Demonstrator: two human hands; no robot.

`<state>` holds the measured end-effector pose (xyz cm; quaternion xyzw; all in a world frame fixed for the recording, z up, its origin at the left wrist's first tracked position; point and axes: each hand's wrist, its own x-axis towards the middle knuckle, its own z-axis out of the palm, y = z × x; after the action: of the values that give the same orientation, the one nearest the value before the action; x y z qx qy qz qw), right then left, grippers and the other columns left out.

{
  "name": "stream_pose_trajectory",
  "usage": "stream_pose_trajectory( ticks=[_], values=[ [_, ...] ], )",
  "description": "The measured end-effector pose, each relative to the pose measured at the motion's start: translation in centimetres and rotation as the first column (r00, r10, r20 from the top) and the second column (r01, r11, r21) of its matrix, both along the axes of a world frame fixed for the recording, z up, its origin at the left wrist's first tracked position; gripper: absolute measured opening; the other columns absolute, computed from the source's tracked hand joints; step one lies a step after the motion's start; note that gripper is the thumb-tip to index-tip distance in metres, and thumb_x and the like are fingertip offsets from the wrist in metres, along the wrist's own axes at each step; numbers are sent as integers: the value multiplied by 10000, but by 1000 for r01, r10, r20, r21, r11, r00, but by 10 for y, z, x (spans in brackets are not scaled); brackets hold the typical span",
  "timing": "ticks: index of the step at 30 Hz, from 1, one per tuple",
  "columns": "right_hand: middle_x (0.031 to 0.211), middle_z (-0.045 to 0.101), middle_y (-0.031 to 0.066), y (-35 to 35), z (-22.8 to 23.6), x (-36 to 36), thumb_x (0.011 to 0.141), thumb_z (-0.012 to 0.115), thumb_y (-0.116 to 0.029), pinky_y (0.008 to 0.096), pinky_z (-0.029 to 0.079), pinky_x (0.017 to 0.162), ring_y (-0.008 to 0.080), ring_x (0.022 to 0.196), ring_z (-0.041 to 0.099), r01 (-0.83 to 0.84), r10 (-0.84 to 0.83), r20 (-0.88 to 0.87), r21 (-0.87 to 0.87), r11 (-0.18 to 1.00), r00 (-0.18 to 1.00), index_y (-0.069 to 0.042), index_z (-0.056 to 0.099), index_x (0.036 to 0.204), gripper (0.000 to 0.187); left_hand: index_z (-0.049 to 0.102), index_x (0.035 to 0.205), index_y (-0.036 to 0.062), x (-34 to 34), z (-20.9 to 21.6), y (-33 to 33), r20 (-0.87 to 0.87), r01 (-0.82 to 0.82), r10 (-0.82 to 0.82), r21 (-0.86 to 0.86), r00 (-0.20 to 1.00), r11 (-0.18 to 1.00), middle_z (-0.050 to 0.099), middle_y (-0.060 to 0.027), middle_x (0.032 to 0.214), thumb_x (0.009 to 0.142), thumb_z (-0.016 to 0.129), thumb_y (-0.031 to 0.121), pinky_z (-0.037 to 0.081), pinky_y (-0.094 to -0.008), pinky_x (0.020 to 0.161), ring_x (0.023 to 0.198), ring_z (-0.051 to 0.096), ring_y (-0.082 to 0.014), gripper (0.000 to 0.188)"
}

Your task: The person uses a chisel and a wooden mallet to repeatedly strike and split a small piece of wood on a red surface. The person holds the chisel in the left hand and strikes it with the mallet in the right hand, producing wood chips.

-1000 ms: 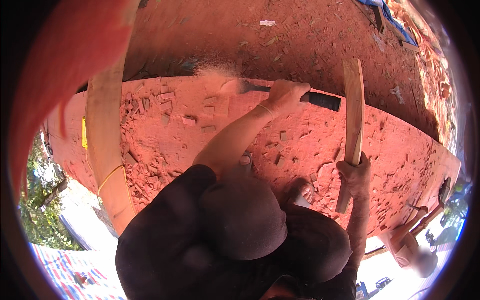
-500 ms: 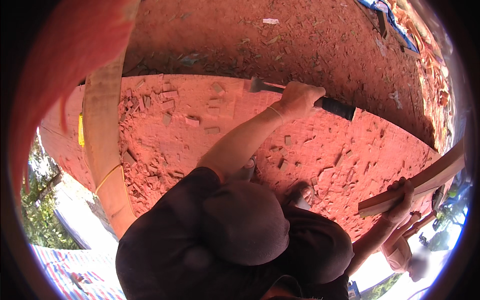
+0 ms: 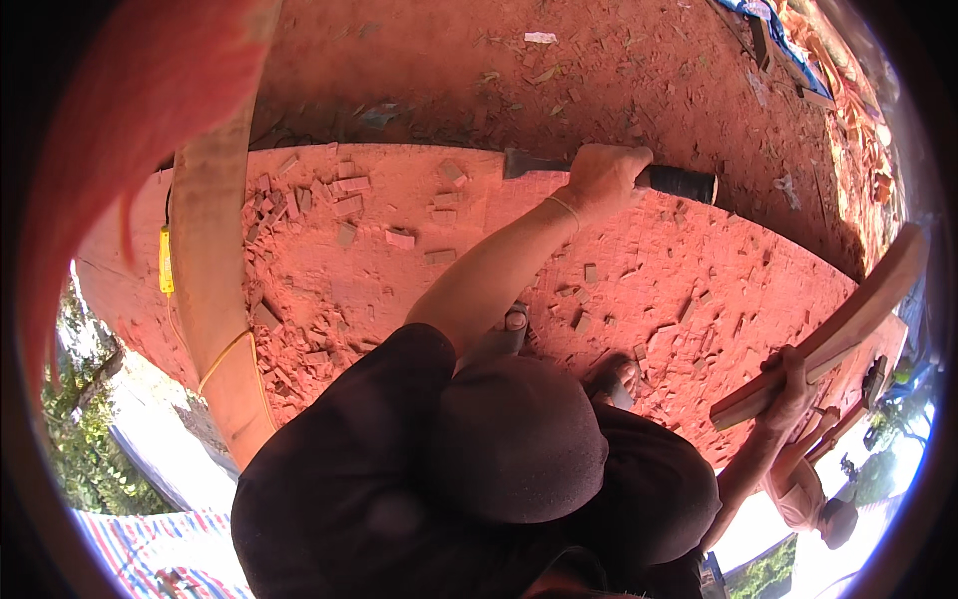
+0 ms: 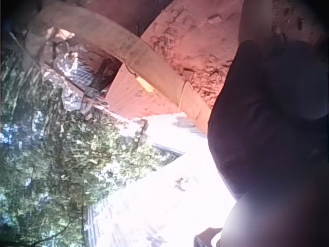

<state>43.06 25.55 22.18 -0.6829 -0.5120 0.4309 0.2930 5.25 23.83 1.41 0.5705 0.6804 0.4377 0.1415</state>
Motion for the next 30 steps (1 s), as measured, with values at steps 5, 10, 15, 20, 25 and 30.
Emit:
stream_pose_trajectory(
  ticks=[5,10,15,20,25,30],
  values=[
    [853,654,79,49,86,-6,950,602,-282,370,521,788,211,821,634,296,-224,-234,342,892,946,-26,648,954,260,615,795,121,3,-5,1,-23,2,0,53,1000,999,658,-109,669,761,758,205,521,-464,566,641,682,-340,170],
    [835,672,94,26,16,-114,938,612,-210,360,525,812,219,821,652,345,-268,-403,132,929,875,-11,655,917,205,615,810,118,0,-7,0,-2,35,-35,63,999,997,664,-103,681,755,762,211,523,-478,584,658,686,-345,182],
    [642,603,66,-41,-93,-115,768,707,-99,306,481,462,159,484,575,-224,277,73,-409,885,958,26,591,883,205,644,854,90,2,-15,-10,-89,72,-81,-100,993,992,676,-122,704,760,772,218,540,-478,611,705,706,-351,204],
    [646,624,75,-39,-68,-53,781,740,-148,303,479,487,171,512,591,-151,175,34,-370,917,984,-1,614,878,217,667,896,83,26,-18,-41,-143,232,-262,-196,954,953,691,-126,749,779,731,181,543,-471,616,718,705,-349,166],
    [625,611,80,-19,-38,0,799,735,-174,310,462,535,183,541,587,-17,23,27,-182,983,999,-4,640,876,209,626,864,114,35,-3,-44,-5,180,-181,-74,984,981,670,-88,782,695,742,185,506,-488,640,773,692,-333,217],
    [679,606,89,18,-9,4,846,737,-207,309,463,611,174,620,577,70,-75,-73,-60,996,995,17,656,884,241,615,880,102,26,1,-32,-14,86,-87,-83,996,993,660,-105,809,714,730,163,509,-467,665,802,680,-352,211]
  ],
)
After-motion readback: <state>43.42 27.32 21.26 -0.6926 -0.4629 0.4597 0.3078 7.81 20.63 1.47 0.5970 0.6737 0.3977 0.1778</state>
